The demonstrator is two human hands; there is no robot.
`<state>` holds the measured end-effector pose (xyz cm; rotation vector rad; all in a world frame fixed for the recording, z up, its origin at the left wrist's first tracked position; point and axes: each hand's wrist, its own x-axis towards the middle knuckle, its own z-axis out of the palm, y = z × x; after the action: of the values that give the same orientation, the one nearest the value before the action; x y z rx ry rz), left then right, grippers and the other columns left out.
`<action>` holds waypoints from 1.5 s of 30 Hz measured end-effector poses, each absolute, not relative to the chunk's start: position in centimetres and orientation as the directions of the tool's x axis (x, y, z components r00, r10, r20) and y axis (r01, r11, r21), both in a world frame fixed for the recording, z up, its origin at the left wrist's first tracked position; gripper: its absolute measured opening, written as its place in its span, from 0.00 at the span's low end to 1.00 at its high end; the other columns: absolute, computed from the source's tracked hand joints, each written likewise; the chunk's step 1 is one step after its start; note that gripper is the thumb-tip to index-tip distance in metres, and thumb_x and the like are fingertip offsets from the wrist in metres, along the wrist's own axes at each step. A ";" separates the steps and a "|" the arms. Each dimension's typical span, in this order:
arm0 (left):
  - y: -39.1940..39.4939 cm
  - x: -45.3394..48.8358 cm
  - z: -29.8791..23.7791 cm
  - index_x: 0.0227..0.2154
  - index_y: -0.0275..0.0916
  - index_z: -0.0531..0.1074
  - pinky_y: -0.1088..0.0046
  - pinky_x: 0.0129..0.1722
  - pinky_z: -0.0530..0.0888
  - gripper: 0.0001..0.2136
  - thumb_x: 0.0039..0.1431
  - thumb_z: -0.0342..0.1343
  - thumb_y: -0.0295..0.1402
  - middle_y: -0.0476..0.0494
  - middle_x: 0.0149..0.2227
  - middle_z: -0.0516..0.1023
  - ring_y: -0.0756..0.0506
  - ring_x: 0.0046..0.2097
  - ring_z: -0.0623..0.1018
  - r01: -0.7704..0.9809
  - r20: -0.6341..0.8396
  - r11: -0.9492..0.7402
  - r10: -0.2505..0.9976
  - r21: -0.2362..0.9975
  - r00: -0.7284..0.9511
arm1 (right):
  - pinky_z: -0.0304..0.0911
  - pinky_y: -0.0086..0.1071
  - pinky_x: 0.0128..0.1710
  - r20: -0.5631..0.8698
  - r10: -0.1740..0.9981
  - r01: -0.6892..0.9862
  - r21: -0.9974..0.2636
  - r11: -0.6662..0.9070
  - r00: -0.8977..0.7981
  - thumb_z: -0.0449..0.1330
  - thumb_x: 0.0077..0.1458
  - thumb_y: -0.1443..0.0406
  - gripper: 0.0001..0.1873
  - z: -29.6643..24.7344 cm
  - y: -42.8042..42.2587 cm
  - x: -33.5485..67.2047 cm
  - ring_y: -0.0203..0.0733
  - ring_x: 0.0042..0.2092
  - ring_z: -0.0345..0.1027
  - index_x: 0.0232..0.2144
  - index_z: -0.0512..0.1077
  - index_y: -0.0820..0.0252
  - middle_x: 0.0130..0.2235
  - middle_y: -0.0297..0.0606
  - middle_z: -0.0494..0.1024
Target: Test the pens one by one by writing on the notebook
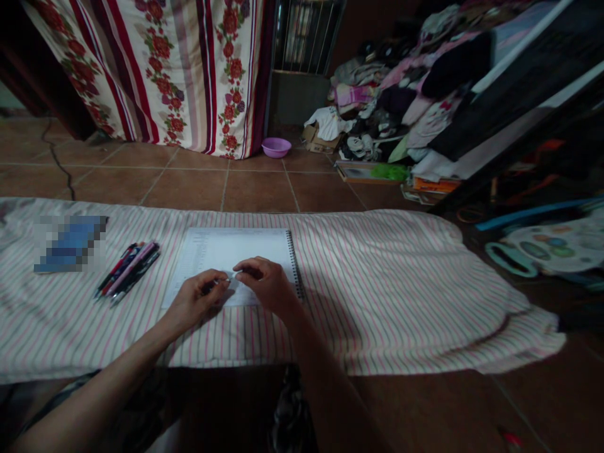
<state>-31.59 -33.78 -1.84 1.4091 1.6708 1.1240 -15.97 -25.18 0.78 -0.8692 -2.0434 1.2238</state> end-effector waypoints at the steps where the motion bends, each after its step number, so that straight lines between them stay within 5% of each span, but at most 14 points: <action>1: -33.8 -31.6 -1.8 0.33 0.37 0.72 0.76 0.23 0.64 0.11 0.55 0.51 0.39 0.50 0.22 0.70 0.52 0.23 0.67 0.405 0.036 0.043 0.982 0.913 -0.187 | 0.62 0.29 0.35 0.160 0.775 0.230 -0.901 0.368 -0.611 0.59 0.49 0.66 0.06 0.8 -25.2 -16.0 0.35 0.34 0.69 0.31 0.75 0.58 0.31 0.35 0.75; 17: -33.7 -31.6 -1.9 0.33 0.38 0.73 0.74 0.28 0.67 0.09 0.55 0.52 0.38 0.47 0.28 0.74 0.49 0.29 0.70 0.411 0.113 -0.028 0.976 0.911 -0.184 | 0.63 0.29 0.33 0.175 0.769 0.274 -0.867 0.416 -0.615 0.59 0.49 0.65 0.05 0.7 -25.5 -16.2 0.35 0.32 0.69 0.31 0.74 0.57 0.31 0.34 0.76; 38: -33.7 -31.5 -1.3 0.34 0.39 0.74 0.73 0.34 0.69 0.09 0.57 0.50 0.35 0.45 0.31 0.78 0.47 0.32 0.75 0.645 0.217 -0.074 0.965 0.761 -0.145 | 0.60 0.27 0.28 0.145 0.772 0.335 -0.840 0.426 -0.619 0.59 0.50 0.64 0.04 0.7 -25.7 -16.5 0.34 0.26 0.66 0.27 0.73 0.58 0.23 0.31 0.73; 45: -33.7 -31.3 -1.1 0.36 0.39 0.72 0.72 0.35 0.70 0.08 0.56 0.51 0.35 0.46 0.31 0.78 0.47 0.33 0.76 0.568 0.207 -0.078 0.964 0.820 -0.167 | 0.59 0.28 0.29 0.162 0.764 0.343 -0.822 0.455 -0.625 0.58 0.51 0.63 0.06 0.9 -25.8 -16.5 0.34 0.27 0.65 0.26 0.72 0.58 0.23 0.32 0.73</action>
<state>-31.30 -33.67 -1.15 1.6494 1.7480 1.1565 -16.50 -25.84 0.88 -0.9219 -2.1882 1.0662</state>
